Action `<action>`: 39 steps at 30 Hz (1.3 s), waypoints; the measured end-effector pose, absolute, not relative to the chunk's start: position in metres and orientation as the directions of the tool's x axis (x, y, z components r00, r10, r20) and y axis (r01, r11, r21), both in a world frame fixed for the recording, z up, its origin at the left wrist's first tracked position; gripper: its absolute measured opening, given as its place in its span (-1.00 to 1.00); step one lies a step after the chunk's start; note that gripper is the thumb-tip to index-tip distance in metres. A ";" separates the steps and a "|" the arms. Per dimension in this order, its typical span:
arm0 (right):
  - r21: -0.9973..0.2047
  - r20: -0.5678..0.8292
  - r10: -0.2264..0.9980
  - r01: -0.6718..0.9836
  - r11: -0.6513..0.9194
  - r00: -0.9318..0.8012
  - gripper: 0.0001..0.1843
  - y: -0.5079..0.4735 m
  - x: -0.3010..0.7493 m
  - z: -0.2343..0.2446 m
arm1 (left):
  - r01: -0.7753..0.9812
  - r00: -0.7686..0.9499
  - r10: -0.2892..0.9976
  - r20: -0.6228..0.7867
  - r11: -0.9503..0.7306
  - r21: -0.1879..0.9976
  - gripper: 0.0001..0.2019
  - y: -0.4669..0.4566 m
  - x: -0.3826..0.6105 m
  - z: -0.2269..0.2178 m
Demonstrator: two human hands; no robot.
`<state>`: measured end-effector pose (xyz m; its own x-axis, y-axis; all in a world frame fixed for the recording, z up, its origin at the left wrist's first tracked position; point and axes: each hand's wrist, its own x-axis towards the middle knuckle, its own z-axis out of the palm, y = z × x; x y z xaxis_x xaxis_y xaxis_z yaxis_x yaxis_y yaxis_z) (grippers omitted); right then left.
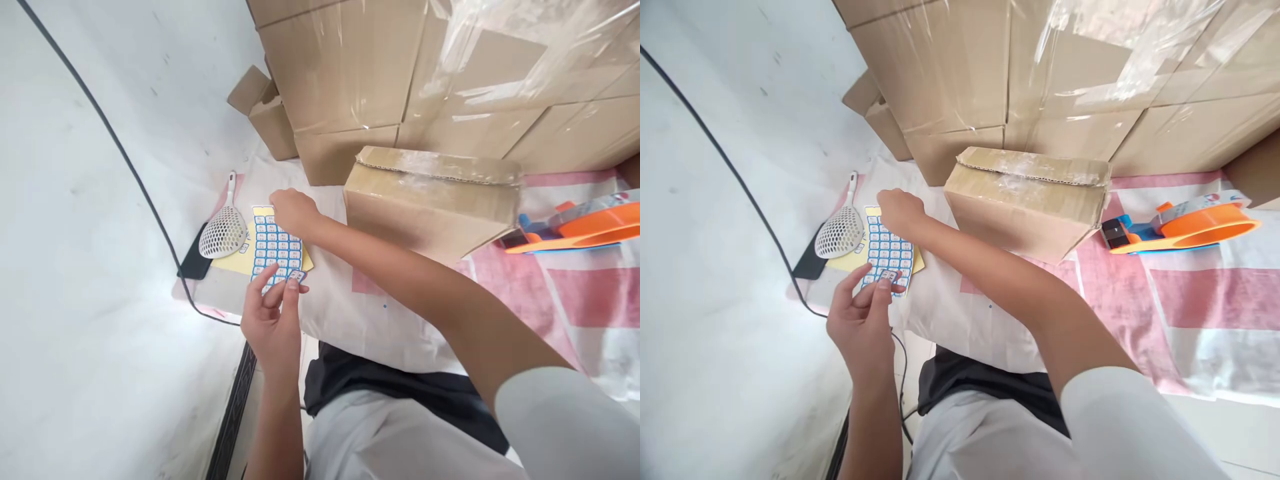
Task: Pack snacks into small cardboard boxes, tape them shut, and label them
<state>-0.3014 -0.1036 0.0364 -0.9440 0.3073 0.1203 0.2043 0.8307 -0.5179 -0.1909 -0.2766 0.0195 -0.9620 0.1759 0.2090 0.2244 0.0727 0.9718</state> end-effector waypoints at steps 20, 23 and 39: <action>-0.743 0.278 0.497 0.144 0.653 -0.822 -0.85 -0.090 0.013 0.023 | 0.768 -0.249 0.893 0.374 -0.053 0.638 -0.88 -0.209 -0.138 0.015; -0.893 0.192 0.655 0.147 0.426 -0.731 -0.86 -0.085 0.041 0.013 | 0.815 -0.149 0.889 0.433 -0.137 0.563 -0.79 -0.188 -0.135 0.018; -0.584 -0.477 0.750 -0.473 -0.660 -0.457 -0.74 -0.015 -0.009 -0.003 | 0.989 -0.028 0.727 0.686 -0.078 0.123 -0.54 -0.115 -0.215 0.018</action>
